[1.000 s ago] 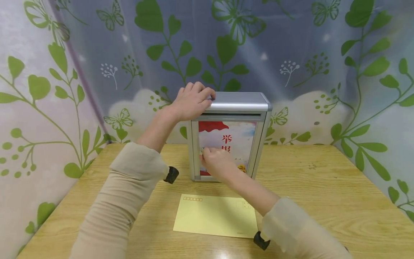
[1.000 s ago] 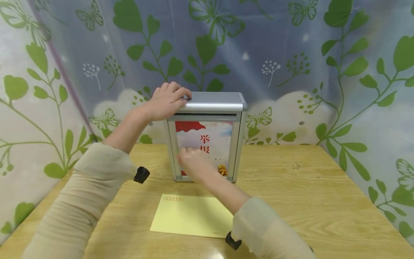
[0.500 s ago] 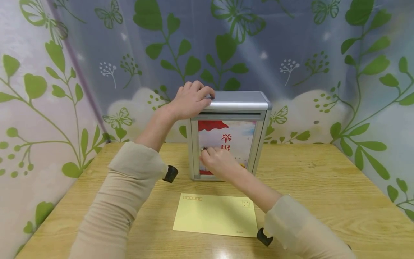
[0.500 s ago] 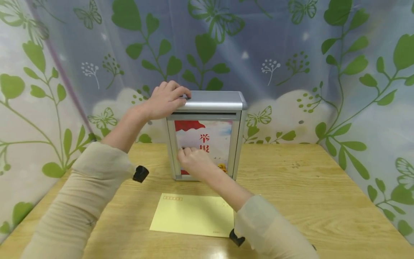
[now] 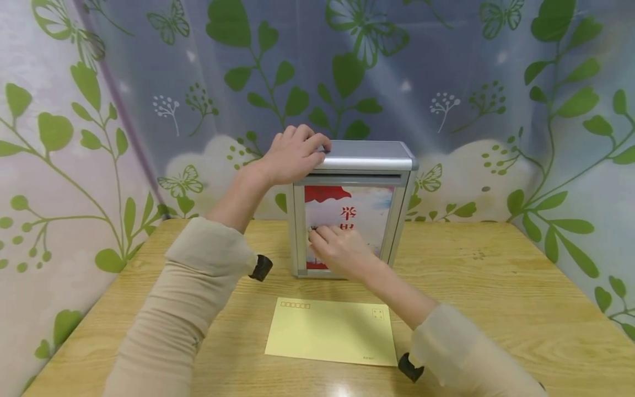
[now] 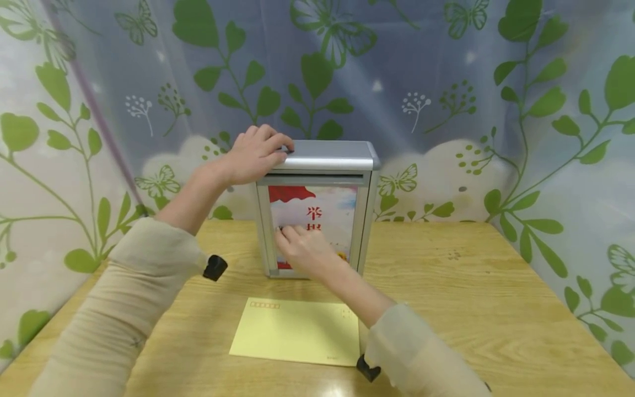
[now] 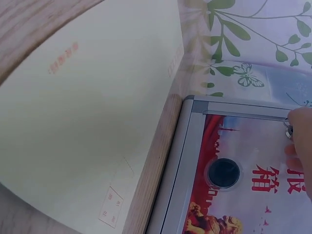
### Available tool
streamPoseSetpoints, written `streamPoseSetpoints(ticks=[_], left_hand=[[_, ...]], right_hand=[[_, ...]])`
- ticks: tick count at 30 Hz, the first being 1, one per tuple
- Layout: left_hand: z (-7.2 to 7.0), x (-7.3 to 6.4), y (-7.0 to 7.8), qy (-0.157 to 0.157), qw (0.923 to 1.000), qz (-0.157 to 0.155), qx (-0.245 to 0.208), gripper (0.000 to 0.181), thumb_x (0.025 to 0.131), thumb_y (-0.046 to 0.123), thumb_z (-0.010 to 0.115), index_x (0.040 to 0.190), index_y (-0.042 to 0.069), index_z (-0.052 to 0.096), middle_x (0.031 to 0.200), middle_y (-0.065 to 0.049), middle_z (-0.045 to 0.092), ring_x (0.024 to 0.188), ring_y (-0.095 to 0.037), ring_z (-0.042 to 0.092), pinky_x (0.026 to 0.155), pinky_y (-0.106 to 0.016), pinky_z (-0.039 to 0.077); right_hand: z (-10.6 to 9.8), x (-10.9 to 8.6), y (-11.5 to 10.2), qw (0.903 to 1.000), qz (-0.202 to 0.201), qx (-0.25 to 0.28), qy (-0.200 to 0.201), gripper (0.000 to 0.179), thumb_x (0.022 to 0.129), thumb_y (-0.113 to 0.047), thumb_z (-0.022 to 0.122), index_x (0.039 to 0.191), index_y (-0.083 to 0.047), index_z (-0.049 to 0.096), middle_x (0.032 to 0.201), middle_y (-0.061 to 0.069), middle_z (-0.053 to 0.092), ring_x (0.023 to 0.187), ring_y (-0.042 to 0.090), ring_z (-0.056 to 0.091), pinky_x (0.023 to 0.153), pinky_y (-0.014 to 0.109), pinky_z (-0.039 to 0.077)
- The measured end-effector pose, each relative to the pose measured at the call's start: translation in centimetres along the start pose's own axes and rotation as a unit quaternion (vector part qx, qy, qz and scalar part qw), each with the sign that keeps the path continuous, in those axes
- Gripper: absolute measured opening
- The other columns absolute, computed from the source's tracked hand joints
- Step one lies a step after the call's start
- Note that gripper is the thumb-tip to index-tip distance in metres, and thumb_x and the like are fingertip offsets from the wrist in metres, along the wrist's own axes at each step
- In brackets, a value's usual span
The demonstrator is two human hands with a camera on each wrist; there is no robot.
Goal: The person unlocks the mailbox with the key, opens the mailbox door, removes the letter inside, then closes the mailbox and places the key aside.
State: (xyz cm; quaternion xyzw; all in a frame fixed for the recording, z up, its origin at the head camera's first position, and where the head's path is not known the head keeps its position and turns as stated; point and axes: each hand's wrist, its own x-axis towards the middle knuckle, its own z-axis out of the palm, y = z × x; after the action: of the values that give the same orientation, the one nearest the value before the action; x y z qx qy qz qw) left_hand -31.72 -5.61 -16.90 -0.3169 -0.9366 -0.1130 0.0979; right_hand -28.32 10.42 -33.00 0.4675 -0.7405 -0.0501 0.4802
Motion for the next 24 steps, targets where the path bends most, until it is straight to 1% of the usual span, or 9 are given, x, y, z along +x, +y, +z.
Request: streamPoseSetpoints(ticks=[3, 8, 10, 17, 19, 24], left_hand=[[0.0, -0.1, 0.0, 0.000, 1.0000, -0.001, 0.001, 0.035, 0.098, 0.028, 0.029, 0.128, 0.021, 0.047, 0.127, -0.006, 0.036, 0.113, -0.025, 0.028, 0.090, -0.039, 0.025], [0.1, -0.1, 0.0, -0.004, 1.0000, -0.002, -0.002, 0.035, 0.098, 0.028, 0.029, 0.128, 0.021, 0.046, 0.127, -0.006, 0.036, 0.112, -0.025, 0.028, 0.089, -0.038, 0.025], [0.1, -0.1, 0.0, -0.005, 1.0000, -0.002, -0.002, 0.035, 0.098, 0.028, 0.029, 0.128, 0.021, 0.046, 0.127, -0.006, 0.036, 0.112, -0.025, 0.028, 0.089, -0.038, 0.025], [0.2, -0.1, -0.1, -0.003, 1.0000, -0.001, -0.002, 0.035, 0.098, 0.028, 0.029, 0.128, 0.022, 0.046, 0.127, -0.005, 0.036, 0.111, -0.024, 0.028, 0.088, -0.038, 0.025], [0.1, 0.0, -0.1, -0.003, 1.0000, 0.000, -0.002, 0.035, 0.098, 0.028, 0.029, 0.128, 0.022, 0.046, 0.127, -0.006, 0.036, 0.111, -0.024, 0.028, 0.088, -0.038, 0.025], [0.0, 0.0, -0.1, 0.002, 1.0000, 0.003, 0.000, 0.035, 0.098, 0.028, 0.028, 0.128, 0.021, 0.046, 0.126, -0.006, 0.036, 0.111, -0.025, 0.028, 0.087, -0.038, 0.025]], right_hand=[[0.0, 0.0, 0.3, 0.9999, -0.005, 0.013, -0.006, 0.026, 0.075, -0.019, 0.075, 0.092, -0.002, 0.065, 0.078, 0.005, 0.064, 0.062, 0.017, 0.063, 0.050, 0.024, 0.050], [0.0, -0.2, 0.6, 0.9991, -0.008, 0.039, -0.012, 0.025, 0.075, -0.019, 0.076, 0.091, -0.004, 0.065, 0.072, 0.004, 0.062, 0.057, 0.016, 0.061, 0.045, 0.023, 0.047], [-0.1, -0.2, 0.7, 0.9987, -0.009, 0.048, -0.018, 0.026, 0.075, -0.020, 0.076, 0.092, -0.004, 0.064, 0.072, 0.004, 0.063, 0.057, 0.016, 0.062, 0.044, 0.023, 0.047], [-0.2, -0.3, 1.2, 0.9978, -0.023, 0.052, -0.035, 0.025, 0.079, -0.021, 0.074, 0.096, -0.005, 0.064, 0.074, 0.003, 0.063, 0.060, 0.016, 0.063, 0.043, 0.023, 0.045], [-0.2, -0.3, 1.2, 0.9976, -0.025, 0.054, -0.034, 0.024, 0.080, -0.021, 0.073, 0.096, -0.005, 0.063, 0.074, 0.003, 0.063, 0.060, 0.015, 0.063, 0.042, 0.023, 0.045], [-0.2, -0.1, 1.0, 0.9975, -0.015, 0.064, -0.024, 0.024, 0.078, -0.017, 0.074, 0.096, -0.003, 0.064, 0.076, 0.005, 0.066, 0.061, 0.016, 0.064, 0.043, 0.022, 0.046]])
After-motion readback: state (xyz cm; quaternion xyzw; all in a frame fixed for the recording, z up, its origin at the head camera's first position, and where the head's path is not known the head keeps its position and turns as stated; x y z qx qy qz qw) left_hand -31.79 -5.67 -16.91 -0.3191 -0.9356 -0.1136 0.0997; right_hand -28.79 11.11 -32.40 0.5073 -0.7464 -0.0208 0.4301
